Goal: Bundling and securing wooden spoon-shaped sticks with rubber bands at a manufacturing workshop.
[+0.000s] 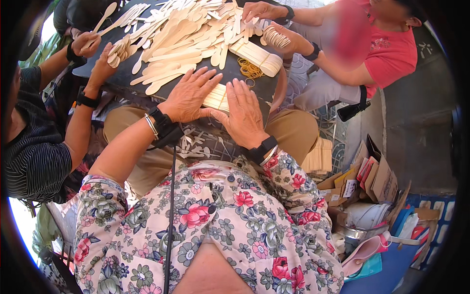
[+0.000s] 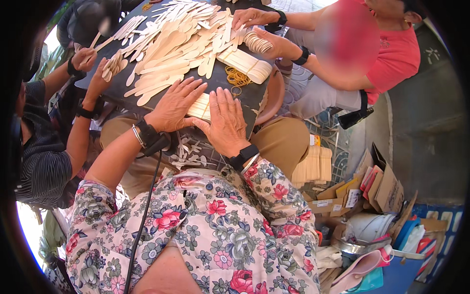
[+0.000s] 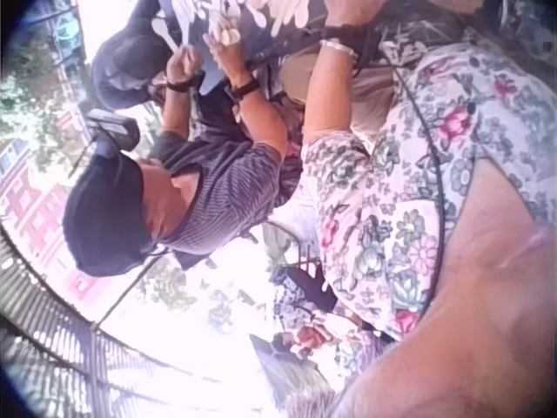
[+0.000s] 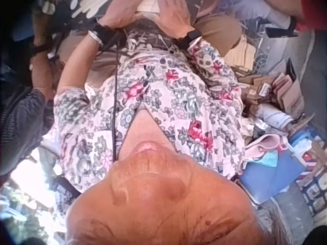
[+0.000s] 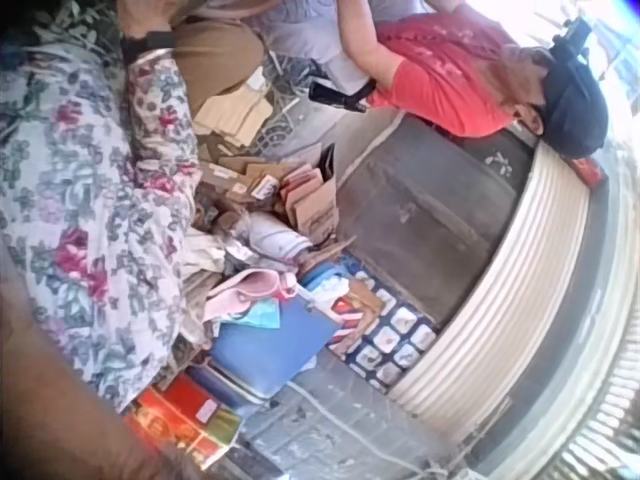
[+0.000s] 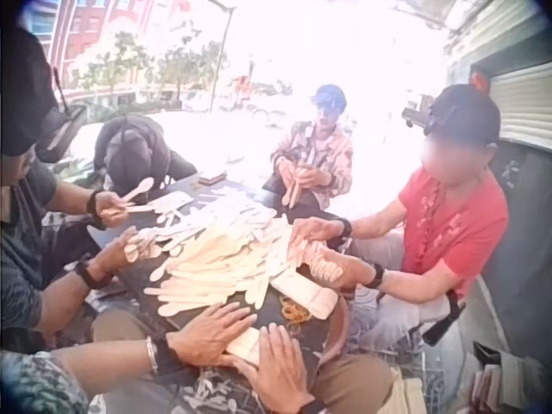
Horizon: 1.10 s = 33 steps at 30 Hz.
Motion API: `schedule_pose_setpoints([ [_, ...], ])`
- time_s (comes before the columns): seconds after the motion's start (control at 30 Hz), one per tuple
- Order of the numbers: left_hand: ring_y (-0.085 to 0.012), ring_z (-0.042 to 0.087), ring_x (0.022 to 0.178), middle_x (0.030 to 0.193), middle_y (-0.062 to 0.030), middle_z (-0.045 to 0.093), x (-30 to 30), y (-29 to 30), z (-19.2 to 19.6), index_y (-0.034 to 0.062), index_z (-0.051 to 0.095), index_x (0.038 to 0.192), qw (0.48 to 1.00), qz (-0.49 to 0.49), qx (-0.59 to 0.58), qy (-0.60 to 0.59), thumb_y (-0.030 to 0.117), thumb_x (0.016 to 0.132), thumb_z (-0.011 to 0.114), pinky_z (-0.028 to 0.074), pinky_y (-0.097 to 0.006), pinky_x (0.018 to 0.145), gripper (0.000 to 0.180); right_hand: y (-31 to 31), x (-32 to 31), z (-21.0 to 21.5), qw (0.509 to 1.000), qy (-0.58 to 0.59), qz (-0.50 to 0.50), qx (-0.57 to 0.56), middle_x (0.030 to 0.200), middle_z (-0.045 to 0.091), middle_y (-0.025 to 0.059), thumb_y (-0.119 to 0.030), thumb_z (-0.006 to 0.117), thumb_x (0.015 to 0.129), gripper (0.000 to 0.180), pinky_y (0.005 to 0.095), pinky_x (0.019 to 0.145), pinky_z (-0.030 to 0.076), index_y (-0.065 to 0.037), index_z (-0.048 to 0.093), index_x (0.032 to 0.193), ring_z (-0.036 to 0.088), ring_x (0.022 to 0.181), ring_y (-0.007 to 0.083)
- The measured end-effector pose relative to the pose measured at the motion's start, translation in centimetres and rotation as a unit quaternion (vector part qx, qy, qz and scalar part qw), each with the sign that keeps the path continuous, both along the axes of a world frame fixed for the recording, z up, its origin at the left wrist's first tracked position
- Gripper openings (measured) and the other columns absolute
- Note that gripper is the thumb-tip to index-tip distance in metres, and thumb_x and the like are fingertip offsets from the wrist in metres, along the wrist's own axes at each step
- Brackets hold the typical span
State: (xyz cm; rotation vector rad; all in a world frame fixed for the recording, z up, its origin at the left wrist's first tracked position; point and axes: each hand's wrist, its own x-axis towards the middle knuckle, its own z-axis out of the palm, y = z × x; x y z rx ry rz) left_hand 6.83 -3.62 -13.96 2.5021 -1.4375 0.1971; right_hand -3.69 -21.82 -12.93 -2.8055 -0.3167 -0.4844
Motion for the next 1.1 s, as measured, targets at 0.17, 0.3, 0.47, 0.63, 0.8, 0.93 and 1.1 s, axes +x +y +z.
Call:
schedule_pose_setpoints([
  [0.17, -0.0347, 0.032, 0.137, 0.146, -0.0160, 0.038, -0.2, -0.1, 0.5, 0.0058, 0.031, 0.148, 1.000, 0.000, -0.012, 0.000, 0.069, 0.079, 0.055, 0.021, -0.048, 0.116, 0.096, -0.3, 0.0, -0.4, 1.000, 0.009, 0.004, 0.009, 0.145, 0.038, 0.0226, -0.050, 0.058, 0.089, 0.078, 0.0529, 0.111, 0.026, 0.004, 0.036, 0.141, 0.030, 0.139, 0.0377],
  [0.3, -0.0353, 0.033, 0.137, 0.145, -0.0171, 0.040, 0.2, 0.0, 0.7, 0.0045, 0.032, 0.147, 1.000, -0.003, -0.027, -0.008, 0.067, 0.080, 0.056, 0.022, -0.048, 0.115, 0.095, -0.4, -0.1, -0.2, 1.000, -0.011, 0.006, 0.015, 0.143, 0.039, 0.0218, -0.047, 0.058, 0.090, 0.075, 0.0533, 0.110, 0.027, 0.003, 0.036, 0.141, 0.032, 0.137, 0.0384],
  [0.47, -0.0392, 0.036, 0.133, 0.137, -0.0217, 0.044, 1.8, 1.7, -0.4, -0.0011, 0.038, 0.141, 0.989, -0.069, -0.109, 0.074, 0.059, 0.084, 0.060, 0.028, -0.046, 0.112, 0.086, -0.8, 0.1, -0.3, 0.999, -0.022, 0.028, 0.039, 0.138, 0.042, 0.0211, -0.033, 0.066, 0.086, 0.071, 0.0503, 0.109, 0.029, 0.004, 0.038, 0.139, 0.036, 0.133, 0.0390],
  [0.63, -0.0413, 0.042, 0.128, 0.131, -0.0210, 0.048, 1.9, 2.1, -0.5, -0.0005, 0.045, 0.131, 0.979, -0.076, -0.151, 0.112, 0.052, 0.082, 0.066, 0.034, -0.045, 0.109, 0.075, -1.2, 0.3, -0.5, 0.997, -0.029, 0.049, 0.044, 0.132, 0.046, 0.0200, -0.025, 0.073, 0.079, 0.070, 0.0430, 0.104, 0.037, 0.006, 0.043, 0.135, 0.043, 0.123, 0.0380],
  [0.8, -0.0421, 0.042, 0.127, 0.131, -0.0225, 0.047, 1.9, 2.1, -0.8, -0.0009, 0.046, 0.132, 0.977, -0.068, -0.165, 0.117, 0.053, 0.081, 0.066, 0.036, -0.044, 0.107, 0.077, -1.3, 0.6, -0.4, 0.998, -0.030, 0.055, 0.025, 0.130, 0.047, 0.0201, -0.026, 0.072, 0.079, 0.069, 0.0431, 0.100, 0.039, 0.006, 0.044, 0.134, 0.045, 0.116, 0.0372],
  [0.93, -0.0395, 0.042, 0.128, 0.130, -0.0197, 0.049, 1.6, 1.9, -0.9, 0.0006, 0.047, 0.129, 0.979, -0.053, -0.166, 0.104, 0.055, 0.082, 0.064, 0.035, -0.045, 0.108, 0.074, -1.5, 0.8, -0.6, 0.998, -0.032, 0.051, 0.005, 0.129, 0.047, 0.0201, -0.028, 0.072, 0.080, 0.069, 0.0431, 0.099, 0.040, 0.006, 0.044, 0.134, 0.045, 0.115, 0.0368],
  [1.1, -0.0392, 0.042, 0.128, 0.129, -0.0198, 0.049, 1.2, 1.8, -0.9, 0.0007, 0.048, 0.129, 0.980, -0.049, -0.163, 0.100, 0.055, 0.082, 0.063, 0.035, -0.045, 0.107, 0.074, -1.6, 0.5, -0.4, 0.998, -0.037, 0.055, 0.004, 0.126, 0.048, 0.0190, -0.029, 0.073, 0.078, 0.069, 0.0428, 0.098, 0.040, 0.005, 0.046, 0.132, 0.047, 0.112, 0.0356],
])
